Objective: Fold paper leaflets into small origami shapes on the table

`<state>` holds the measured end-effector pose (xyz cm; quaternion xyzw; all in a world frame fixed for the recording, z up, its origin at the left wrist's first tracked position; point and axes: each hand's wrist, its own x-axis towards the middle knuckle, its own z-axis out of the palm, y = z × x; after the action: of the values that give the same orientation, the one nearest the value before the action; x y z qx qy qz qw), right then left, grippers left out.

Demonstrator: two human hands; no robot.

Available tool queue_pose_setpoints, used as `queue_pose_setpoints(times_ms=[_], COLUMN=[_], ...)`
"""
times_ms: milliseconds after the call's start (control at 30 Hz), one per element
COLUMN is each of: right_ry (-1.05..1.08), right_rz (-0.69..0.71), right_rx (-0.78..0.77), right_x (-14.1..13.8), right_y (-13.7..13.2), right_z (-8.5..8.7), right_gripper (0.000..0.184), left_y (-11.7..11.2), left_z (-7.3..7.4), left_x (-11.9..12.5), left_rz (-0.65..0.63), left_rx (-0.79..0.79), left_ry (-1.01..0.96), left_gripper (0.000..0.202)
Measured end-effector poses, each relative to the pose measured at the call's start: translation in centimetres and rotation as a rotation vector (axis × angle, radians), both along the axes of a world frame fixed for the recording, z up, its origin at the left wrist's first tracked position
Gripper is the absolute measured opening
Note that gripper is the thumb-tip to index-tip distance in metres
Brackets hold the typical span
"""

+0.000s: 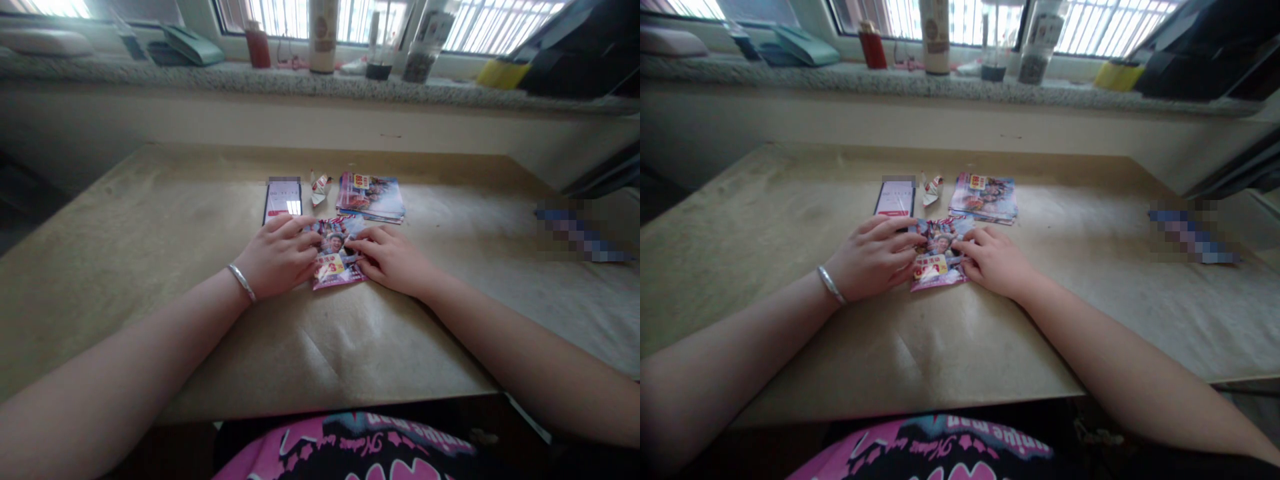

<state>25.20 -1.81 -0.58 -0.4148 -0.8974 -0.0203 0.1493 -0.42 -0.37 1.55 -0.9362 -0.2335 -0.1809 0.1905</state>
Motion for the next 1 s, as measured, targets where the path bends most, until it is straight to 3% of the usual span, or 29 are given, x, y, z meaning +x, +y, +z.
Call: queue_pose_setpoints(times_ms=[267,533,833,1000], right_ry=[0.012,0.026,-0.027,-0.017], right_rz=[0.001,0.009,-0.029,0.136], right_rx=[-0.007,0.013,0.027,0.0], right_x=[0.2,0.3,1.6,2.4], right_y=[0.0,0.0,0.6,0.4], right_z=[0.0,0.2,0.2,0.9], right_gripper=[0.037,0.035,0.041,0.048], left_y=[0.6,0.3,-0.1,-0.3], left_z=[-0.8,-1.2,-1.4,-1.0], left_x=[0.0,0.0,0.2,0.2], left_rz=[-0.067,0.133,0.274,0.241], left_rx=[-0.214,-0.37,-0.382,-0.33], left_ry=[0.066,0.182,0.203,0.227], left_gripper=[0.027,0.05,0.054,0.055])
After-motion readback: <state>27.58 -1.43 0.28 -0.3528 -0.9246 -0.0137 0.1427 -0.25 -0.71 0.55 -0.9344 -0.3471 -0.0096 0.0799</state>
